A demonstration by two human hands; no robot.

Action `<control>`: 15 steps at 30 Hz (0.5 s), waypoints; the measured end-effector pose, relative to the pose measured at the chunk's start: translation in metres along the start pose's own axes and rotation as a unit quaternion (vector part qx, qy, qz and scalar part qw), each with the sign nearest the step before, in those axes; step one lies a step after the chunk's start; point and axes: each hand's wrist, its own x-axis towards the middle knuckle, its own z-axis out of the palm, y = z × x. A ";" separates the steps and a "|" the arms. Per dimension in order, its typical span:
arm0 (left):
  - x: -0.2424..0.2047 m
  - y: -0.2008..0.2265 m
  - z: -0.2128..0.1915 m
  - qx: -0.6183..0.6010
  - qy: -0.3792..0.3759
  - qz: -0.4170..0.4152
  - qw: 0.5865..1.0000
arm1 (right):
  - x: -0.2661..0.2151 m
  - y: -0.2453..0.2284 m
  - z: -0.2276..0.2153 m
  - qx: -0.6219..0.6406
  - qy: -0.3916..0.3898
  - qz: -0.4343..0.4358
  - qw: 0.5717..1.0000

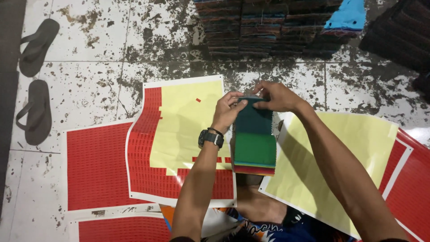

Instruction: Peeling small red stickers from a sheet and applying them to the corners of material swatches.

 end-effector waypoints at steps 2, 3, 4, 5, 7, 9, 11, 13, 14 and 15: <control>0.000 -0.003 -0.001 -0.018 -0.002 0.004 1.000 | -0.005 -0.003 -0.003 -0.006 -0.006 0.007 1.000; 0.000 -0.004 -0.003 -0.035 -0.003 0.009 0.999 | -0.007 -0.005 -0.005 -0.012 -0.011 0.012 1.000; -0.001 -0.002 -0.004 -0.037 -0.004 0.009 0.999 | -0.009 -0.008 -0.004 -0.014 -0.011 0.013 1.000; -0.002 0.000 -0.005 -0.040 -0.015 0.000 0.999 | -0.012 -0.012 -0.004 -0.022 -0.025 0.025 0.999; -0.006 0.008 -0.008 -0.045 -0.026 -0.007 0.999 | -0.017 -0.019 -0.003 -0.033 -0.040 0.035 0.998; -0.010 0.017 -0.009 -0.109 -0.032 -0.062 0.992 | -0.023 -0.026 -0.004 -0.048 -0.048 0.036 0.997; -0.009 0.015 -0.012 -0.099 -0.061 -0.072 0.991 | -0.053 -0.058 -0.011 -0.068 -0.046 0.025 0.996; -0.014 0.021 -0.015 -0.089 -0.091 -0.081 0.989 | -0.081 -0.079 -0.009 -0.088 -0.045 0.013 0.995; -0.019 0.028 -0.016 -0.038 -0.117 -0.048 0.991 | -0.094 -0.083 -0.003 -0.085 -0.050 -0.012 0.995; -0.025 0.035 -0.017 0.013 -0.143 -0.015 0.989 | -0.107 -0.087 0.002 -0.082 -0.055 -0.037 0.994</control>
